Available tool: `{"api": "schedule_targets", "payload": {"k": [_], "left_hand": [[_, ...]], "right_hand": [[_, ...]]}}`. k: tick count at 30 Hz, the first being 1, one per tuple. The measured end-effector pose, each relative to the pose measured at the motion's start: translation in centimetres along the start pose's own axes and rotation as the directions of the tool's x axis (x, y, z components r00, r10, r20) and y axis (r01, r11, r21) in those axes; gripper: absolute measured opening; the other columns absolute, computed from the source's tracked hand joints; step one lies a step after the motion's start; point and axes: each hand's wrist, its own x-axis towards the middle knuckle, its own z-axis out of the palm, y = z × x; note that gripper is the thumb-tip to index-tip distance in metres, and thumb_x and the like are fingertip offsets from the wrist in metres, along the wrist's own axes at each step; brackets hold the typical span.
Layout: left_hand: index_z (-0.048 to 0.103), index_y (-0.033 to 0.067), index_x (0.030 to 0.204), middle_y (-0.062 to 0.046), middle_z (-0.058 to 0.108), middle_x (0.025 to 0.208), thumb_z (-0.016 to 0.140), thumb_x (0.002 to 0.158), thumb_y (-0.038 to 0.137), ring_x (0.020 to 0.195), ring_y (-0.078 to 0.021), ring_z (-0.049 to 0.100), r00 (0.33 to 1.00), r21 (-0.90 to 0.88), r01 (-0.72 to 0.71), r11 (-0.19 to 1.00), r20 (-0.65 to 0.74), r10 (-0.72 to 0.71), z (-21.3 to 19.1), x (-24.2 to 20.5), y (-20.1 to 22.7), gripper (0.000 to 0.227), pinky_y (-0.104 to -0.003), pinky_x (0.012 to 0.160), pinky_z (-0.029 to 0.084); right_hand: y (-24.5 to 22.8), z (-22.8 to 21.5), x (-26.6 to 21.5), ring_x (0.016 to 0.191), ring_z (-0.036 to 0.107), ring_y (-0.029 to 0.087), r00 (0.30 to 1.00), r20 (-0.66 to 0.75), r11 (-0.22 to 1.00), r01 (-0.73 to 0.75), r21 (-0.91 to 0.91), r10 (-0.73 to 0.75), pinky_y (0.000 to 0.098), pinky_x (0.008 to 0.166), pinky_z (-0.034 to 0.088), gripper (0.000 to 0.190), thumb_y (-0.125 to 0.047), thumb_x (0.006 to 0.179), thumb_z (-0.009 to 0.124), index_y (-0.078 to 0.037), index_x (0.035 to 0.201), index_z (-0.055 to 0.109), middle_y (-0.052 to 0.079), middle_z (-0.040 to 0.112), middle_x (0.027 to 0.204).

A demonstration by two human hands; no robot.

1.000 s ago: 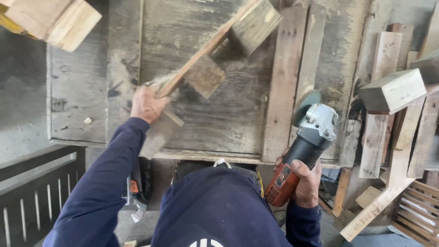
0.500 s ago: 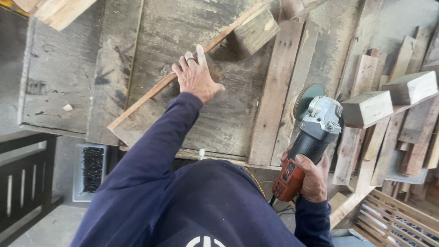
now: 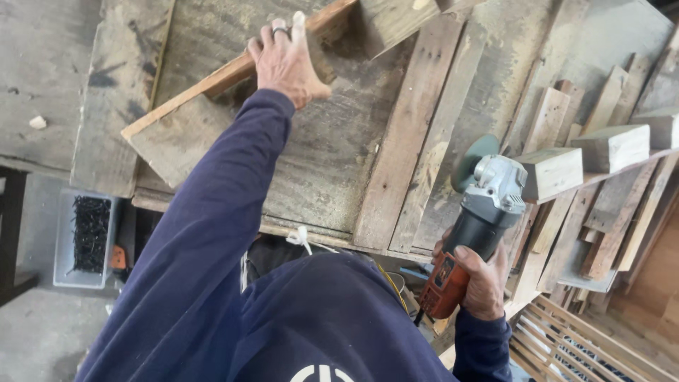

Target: The person uses an angle grinder with a sanding disc to smooth the surfaces of several small wooden blocks arranged on a workbench. They move the tool across each block, then reposition the blocks and continue sanding different areas.

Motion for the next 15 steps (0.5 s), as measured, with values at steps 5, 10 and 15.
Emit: {"api": "schedule_targets", "payload": {"k": [5,10,15], "left_hand": [[0.026,-0.004,0.153,-0.031,0.046,0.138,0.091,0.056,0.05,0.128,-0.045,0.043,1.0,0.022,-0.027,0.999,-0.004,0.027,-0.2,-0.9,-0.9,0.129,-0.062,0.108,0.034],[0.027,-0.0053,0.15,-0.035,0.047,0.138,0.09,0.044,0.058,0.13,-0.0496,0.043,0.994,0.04,-0.044,0.998,-0.095,0.048,-1.8,-2.8,-0.3,0.138,-0.068,0.107,0.035],[0.026,-0.0004,0.151,-0.027,0.047,0.138,0.091,0.048,0.041,0.128,-0.0379,0.044,1.0,-0.033,0.021,0.999,0.006,-0.021,-0.9,-5.9,-0.2,0.129,-0.051,0.113,0.033]], "right_hand": [[1.3,-0.1,-0.4,0.075,0.071,0.026,0.999,-0.047,1.0,0.007,0.009,-0.007,0.0389,0.065,0.062,0.053,-0.022,0.079,0.075,0.005,0.121,0.057,0.018,0.066,0.096],[0.7,1.6,-1.3,0.078,0.07,0.03,1.0,0.004,0.999,-0.02,0.039,0.02,0.042,0.064,0.061,0.056,-0.016,0.083,0.072,0.009,0.13,0.051,0.019,0.066,0.099],[0.5,2.3,-1.8,0.082,0.07,0.03,0.998,0.042,0.998,0.042,0.043,-0.043,0.0421,0.065,0.062,0.058,-0.013,0.087,0.07,0.009,0.134,0.044,0.02,0.063,0.096]]}}
